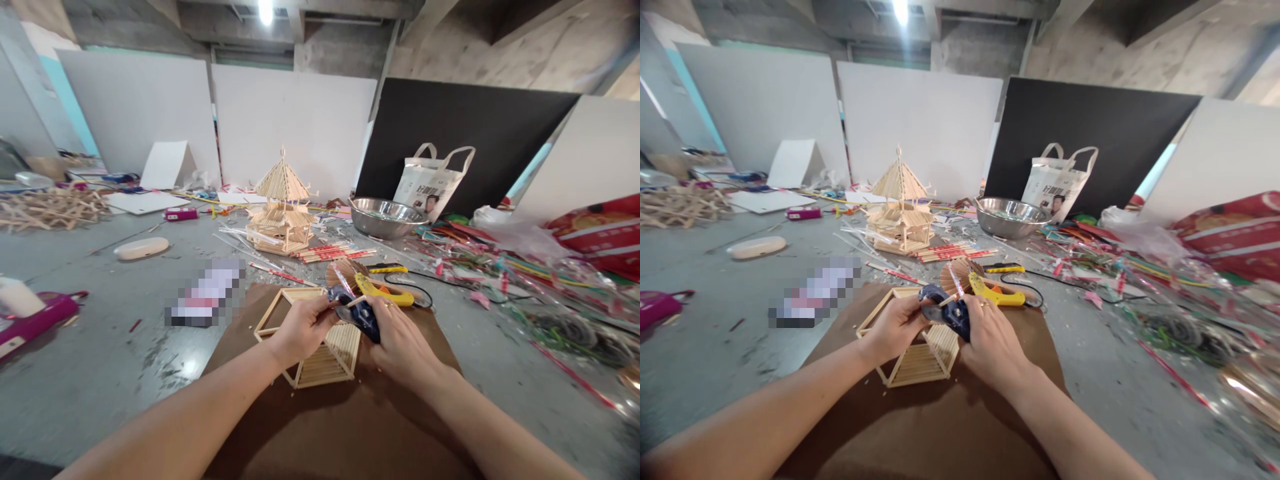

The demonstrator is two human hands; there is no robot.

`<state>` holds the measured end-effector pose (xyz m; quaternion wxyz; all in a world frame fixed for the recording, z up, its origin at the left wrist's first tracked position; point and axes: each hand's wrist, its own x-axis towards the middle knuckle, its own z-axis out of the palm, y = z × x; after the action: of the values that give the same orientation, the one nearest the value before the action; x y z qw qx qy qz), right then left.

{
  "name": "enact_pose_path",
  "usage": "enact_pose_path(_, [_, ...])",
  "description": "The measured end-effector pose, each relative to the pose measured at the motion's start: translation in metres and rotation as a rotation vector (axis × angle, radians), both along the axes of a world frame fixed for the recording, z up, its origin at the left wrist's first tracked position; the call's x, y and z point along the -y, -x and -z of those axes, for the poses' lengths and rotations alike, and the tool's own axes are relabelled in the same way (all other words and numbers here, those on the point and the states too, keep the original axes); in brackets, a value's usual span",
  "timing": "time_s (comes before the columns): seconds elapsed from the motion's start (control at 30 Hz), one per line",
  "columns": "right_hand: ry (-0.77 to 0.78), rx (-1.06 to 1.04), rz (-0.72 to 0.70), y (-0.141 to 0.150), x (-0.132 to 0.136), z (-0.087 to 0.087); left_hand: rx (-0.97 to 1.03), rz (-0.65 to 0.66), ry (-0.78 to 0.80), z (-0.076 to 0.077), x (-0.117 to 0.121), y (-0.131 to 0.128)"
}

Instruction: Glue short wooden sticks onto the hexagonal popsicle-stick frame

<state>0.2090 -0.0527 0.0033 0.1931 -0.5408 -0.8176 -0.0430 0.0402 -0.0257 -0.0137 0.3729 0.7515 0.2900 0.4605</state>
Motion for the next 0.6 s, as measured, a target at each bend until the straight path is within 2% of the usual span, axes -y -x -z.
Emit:
enact_pose_path(0.43, [0.097,-0.027,0.014,0.0013,0.0006,-0.0023,-0.045,-0.021,-0.020,-0.0034,-0.0002,0.0005])
enact_pose_path(0.6, [0.211,0.023,0.064,0.0041,0.0036,-0.0098,-0.076,-0.042,0.015,-0.0023,0.0008,-0.0002])
